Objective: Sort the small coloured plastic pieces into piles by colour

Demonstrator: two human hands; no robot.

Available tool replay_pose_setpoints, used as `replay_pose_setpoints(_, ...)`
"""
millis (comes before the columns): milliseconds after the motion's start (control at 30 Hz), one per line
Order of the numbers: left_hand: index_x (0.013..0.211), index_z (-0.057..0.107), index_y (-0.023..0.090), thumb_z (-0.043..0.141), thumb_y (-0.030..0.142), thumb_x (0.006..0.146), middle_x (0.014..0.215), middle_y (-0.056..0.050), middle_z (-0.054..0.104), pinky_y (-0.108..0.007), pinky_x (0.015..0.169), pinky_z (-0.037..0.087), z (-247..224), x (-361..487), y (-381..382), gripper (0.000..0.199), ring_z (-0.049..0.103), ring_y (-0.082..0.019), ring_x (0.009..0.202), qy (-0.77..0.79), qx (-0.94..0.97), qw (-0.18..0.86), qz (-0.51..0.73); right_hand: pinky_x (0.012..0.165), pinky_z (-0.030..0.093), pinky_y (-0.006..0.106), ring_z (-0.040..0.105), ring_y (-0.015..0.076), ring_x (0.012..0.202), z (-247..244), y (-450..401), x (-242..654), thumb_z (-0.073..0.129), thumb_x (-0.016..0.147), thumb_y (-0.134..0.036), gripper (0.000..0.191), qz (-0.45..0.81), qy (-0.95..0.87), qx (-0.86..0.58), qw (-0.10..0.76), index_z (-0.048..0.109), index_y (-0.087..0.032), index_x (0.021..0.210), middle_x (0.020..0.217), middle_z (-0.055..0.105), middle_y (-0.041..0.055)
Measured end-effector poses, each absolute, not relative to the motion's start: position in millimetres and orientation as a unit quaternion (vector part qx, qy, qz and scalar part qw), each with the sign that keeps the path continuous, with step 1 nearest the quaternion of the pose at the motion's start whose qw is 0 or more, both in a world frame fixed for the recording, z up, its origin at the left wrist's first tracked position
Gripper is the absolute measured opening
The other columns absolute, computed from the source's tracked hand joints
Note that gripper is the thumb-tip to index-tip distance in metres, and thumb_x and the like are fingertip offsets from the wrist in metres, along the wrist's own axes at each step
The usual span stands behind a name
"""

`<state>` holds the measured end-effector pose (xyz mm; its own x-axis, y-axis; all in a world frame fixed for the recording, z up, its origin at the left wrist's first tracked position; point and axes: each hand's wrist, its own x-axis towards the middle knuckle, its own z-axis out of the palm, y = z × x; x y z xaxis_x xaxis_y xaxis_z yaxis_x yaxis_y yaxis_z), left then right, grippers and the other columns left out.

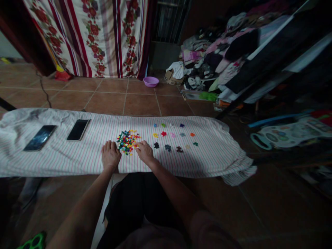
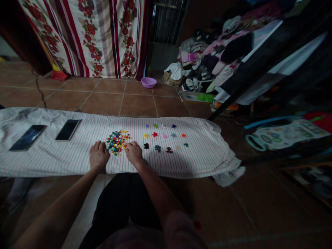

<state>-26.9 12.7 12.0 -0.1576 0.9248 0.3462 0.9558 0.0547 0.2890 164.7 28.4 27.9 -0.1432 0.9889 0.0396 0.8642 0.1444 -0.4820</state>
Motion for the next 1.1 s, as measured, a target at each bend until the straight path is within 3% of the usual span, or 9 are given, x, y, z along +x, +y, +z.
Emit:
replay_pose_setpoints(400, 0.117, 0.061, 0.010, 0.035, 0.022, 0.092, 0.137, -0.021, 0.056, -0.049, 0.113, 0.033, 14, -26, 12, 0.038, 0.046, -0.032, 0.134, -0.726, -0.646, 0.023, -0.233, 0.085, 0.047, 0.026, 0.059, 0.0151, 0.098, 25, 29, 164, 0.057, 0.087, -0.019, 0.019, 0.185, -0.719, -0.632, 0.222, 0.066, -0.026, 0.103, 0.109, 0.062, 0.0020)
replay_pose_setpoints(767, 0.119, 0.060, 0.013, 0.040, 0.022, 0.089, 0.135, -0.019, 0.058, -0.050, 0.112, 0.032, 13, -26, 11, 0.037, 0.047, -0.031, 0.133, -0.721, -0.641, 0.021, -0.260, 0.094, 0.047, 0.030, 0.060, 0.0174, 0.105, 20, 36, 170, 0.049, 0.092, -0.016, 0.025, 0.190, -0.730, -0.596, 0.276, 0.066, -0.024, 0.108, 0.109, 0.067, 0.0048)
replay_pose_setpoints(933, 0.116, 0.060, 0.013, 0.038, 0.022, 0.089, 0.135, -0.020, 0.057, -0.049, 0.111, 0.032, 13, -27, 12, 0.036, 0.047, -0.031, 0.133, -0.720, -0.647, 0.020, -0.249, 0.092, 0.048, 0.030, 0.062, 0.0172, 0.098, 22, 40, 182, 0.048, 0.092, -0.017, 0.029, 0.178, -0.722, -0.591, 0.313, 0.065, -0.022, 0.115, 0.109, 0.067, 0.0067)
replay_pose_setpoints(1100, 0.116, 0.060, 0.012, 0.037, 0.023, 0.090, 0.134, -0.020, 0.058, -0.050, 0.112, 0.032, 10, -28, 13, 0.036, 0.047, -0.031, 0.133, -0.716, -0.648, 0.023, -0.258, 0.088, 0.049, 0.029, 0.063, 0.0166, 0.092, 26, 51, 209, 0.049, 0.091, -0.019, 0.024, 0.160, -0.684, -0.625, 0.340, 0.067, -0.020, 0.106, 0.103, 0.067, 0.0064)
